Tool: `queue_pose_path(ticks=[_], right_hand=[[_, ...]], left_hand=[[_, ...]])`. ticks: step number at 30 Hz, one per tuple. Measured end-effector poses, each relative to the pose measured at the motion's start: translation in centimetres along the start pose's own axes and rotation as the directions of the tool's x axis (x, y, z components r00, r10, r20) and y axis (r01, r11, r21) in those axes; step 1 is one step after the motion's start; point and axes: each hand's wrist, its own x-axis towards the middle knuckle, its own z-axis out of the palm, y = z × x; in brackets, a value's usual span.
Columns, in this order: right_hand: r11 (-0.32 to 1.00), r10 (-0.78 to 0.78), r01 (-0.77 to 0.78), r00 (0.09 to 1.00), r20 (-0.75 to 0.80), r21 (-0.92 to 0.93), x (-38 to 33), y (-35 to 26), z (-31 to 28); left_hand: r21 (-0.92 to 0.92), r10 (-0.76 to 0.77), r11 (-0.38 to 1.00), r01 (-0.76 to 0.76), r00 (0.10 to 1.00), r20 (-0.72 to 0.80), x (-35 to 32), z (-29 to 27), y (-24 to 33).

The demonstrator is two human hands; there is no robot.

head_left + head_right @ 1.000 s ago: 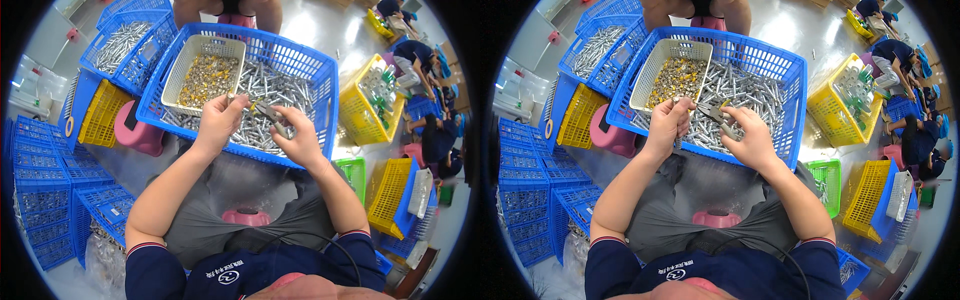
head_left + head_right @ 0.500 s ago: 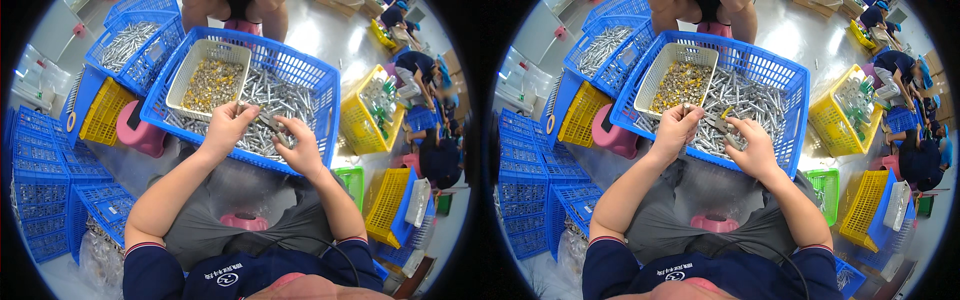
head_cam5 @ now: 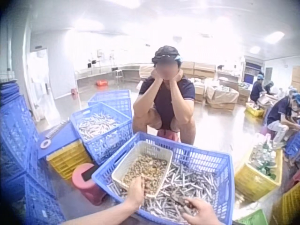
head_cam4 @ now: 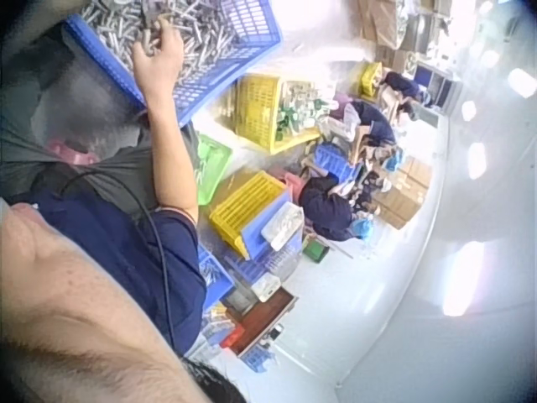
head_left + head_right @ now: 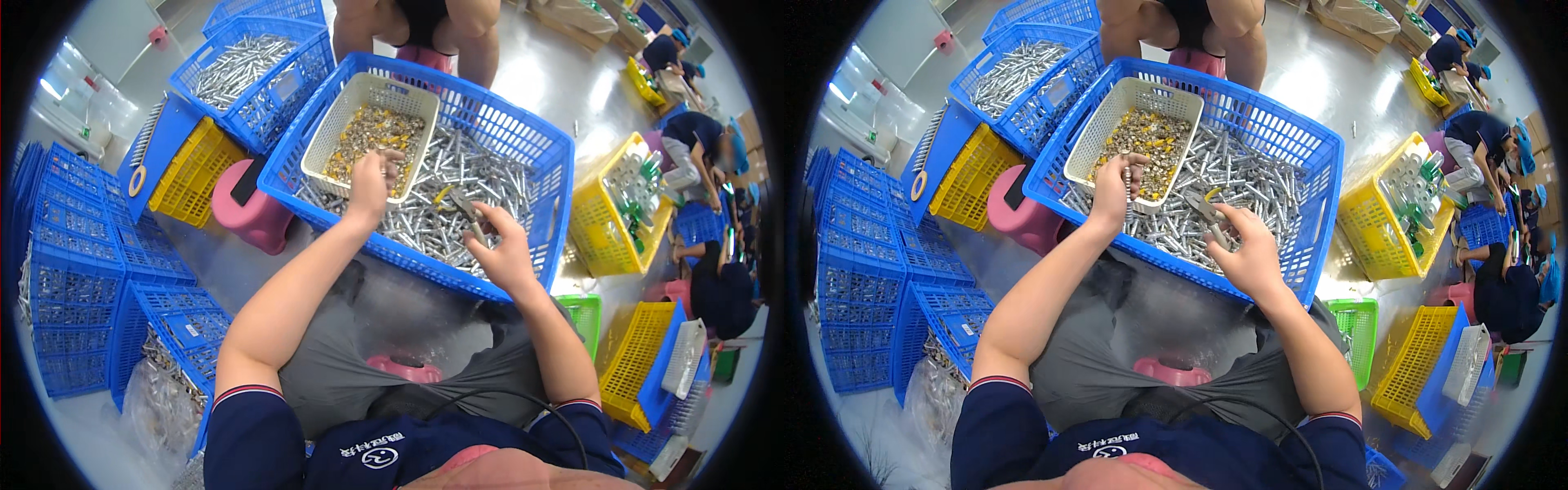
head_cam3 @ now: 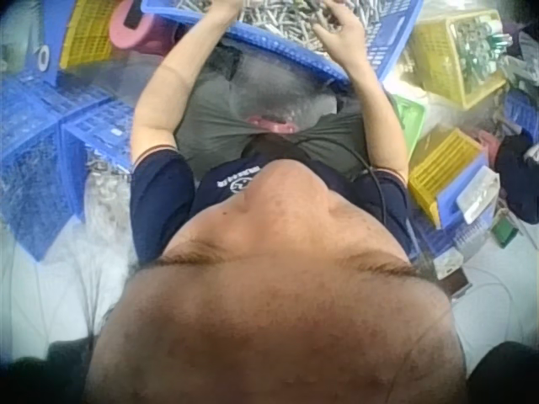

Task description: The person fastens a waist strap with assistance from another person, sits down, and uses pliers to assemble metal components taken from a basket.

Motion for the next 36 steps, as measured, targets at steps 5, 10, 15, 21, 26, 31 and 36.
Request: queue_pose_path(ticks=[5,10,15,21,26,31,36], right_hand=[[0.993,-0.086,0.077,0.99,-0.112,-0.085,0.1,-1.1,0.1],[0.971,-0.204,0.166,0.949,-0.238,-0.172,0.0,-1.6,0.0],[0.943,-0.298,0.242,0.921,-0.252,-0.229,0.0,-1.8,0.0],[0.922,-0.326,0.252,0.915,-0.238,-0.293,-0.1,-1.8,-0.3],[0.939,-0.254,0.188,0.944,-0.211,-0.288,-0.3,-1.9,-0.5],[0.935,-0.222,0.143,0.949,-0.222,-0.324,-0.5,-1.9,-0.2],[0.984,0.151,-0.14,0.984,-0.094,0.112,-0.8,-2.0,0.7]], left_hand=[[0.001,0.056,0.998,-0.059,0.964,0.261,-5.3,2.3,3.6],[-0.033,0.071,0.997,-0.064,0.897,0.437,-7.6,3.0,4.5],[-0.012,0.004,1.0,0.003,0.862,0.507,-7.6,2.8,5.2],[-0.009,-0.04,0.999,0.05,0.885,0.463,-7.7,2.7,5.2],[0.051,-0.036,0.999,0.015,0.899,0.436,-7.7,3.0,5.3],[0.123,-0.059,0.992,0.007,0.903,0.424,-7.1,2.9,5.0],[0.153,-0.042,0.988,-0.023,0.912,0.408,-6.2,2.9,3.9]])
